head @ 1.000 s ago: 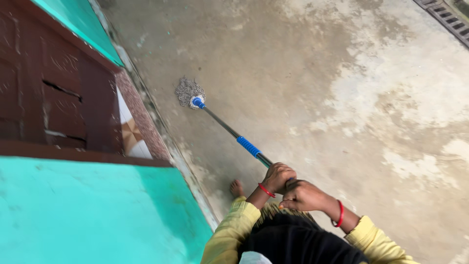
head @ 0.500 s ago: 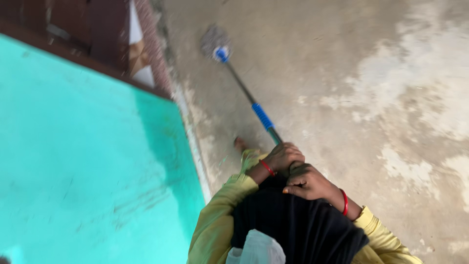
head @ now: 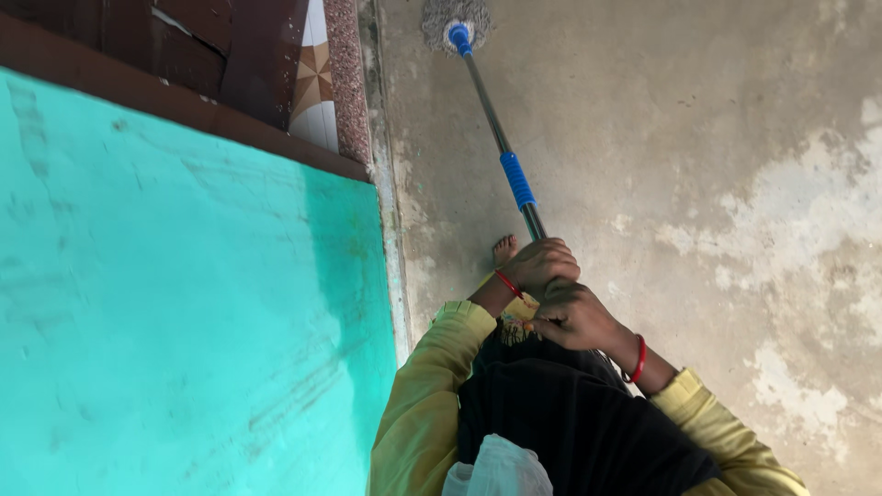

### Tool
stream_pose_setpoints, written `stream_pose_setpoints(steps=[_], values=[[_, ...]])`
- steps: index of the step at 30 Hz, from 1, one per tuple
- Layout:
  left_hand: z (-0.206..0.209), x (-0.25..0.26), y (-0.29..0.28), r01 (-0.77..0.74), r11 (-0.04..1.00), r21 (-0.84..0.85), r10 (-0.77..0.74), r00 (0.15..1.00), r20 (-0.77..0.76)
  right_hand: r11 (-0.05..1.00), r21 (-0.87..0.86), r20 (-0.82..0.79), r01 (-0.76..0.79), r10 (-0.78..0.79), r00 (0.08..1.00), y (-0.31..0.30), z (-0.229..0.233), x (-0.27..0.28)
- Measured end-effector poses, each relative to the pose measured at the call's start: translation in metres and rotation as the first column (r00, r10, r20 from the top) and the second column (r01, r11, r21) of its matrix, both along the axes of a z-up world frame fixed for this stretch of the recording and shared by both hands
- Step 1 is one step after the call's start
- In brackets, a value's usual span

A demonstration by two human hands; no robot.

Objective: The person mops a concrete floor by hand using a mop.

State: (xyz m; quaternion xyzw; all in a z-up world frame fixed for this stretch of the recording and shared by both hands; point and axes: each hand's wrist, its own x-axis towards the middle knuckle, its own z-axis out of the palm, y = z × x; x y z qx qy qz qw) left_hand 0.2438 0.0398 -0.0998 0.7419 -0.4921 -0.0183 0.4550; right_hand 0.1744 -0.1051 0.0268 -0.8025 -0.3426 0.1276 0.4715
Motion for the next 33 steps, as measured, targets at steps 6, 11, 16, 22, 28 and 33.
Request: stream_pose_setpoints(steps=[6,11,16,22,28,33], values=[[-0.015,0.111,0.044,-0.084,0.996,-0.009,0.084,0.996,0.034,0.993,-0.118,0.041,-0.013,0.018,0.999,0.047,-0.039,0.114],[-0.030,0.153,0.073,-0.268,0.946,0.184,0.264,0.964,0.041,0.963,-0.268,0.135,0.025,0.011,0.991,0.070,-0.082,0.172],[-0.080,0.148,0.069,-0.341,0.924,0.172,0.347,0.938,-0.004,0.956,-0.294,0.192,-0.002,0.061,0.980,0.072,-0.128,0.169],[-0.099,0.076,0.048,-0.283,0.915,0.289,0.315,0.946,-0.073,0.916,-0.400,0.098,-0.020,0.065,0.993,0.059,-0.117,0.097],[-0.063,-0.022,0.036,-0.284,0.936,0.208,0.320,0.932,-0.171,0.951,-0.309,0.078,0.001,0.024,0.997,0.046,-0.071,0.000],[-0.029,-0.125,0.022,-0.394,0.919,0.007,0.388,0.901,-0.194,0.967,-0.224,0.048,0.120,-0.112,0.993,0.036,-0.034,-0.086]])
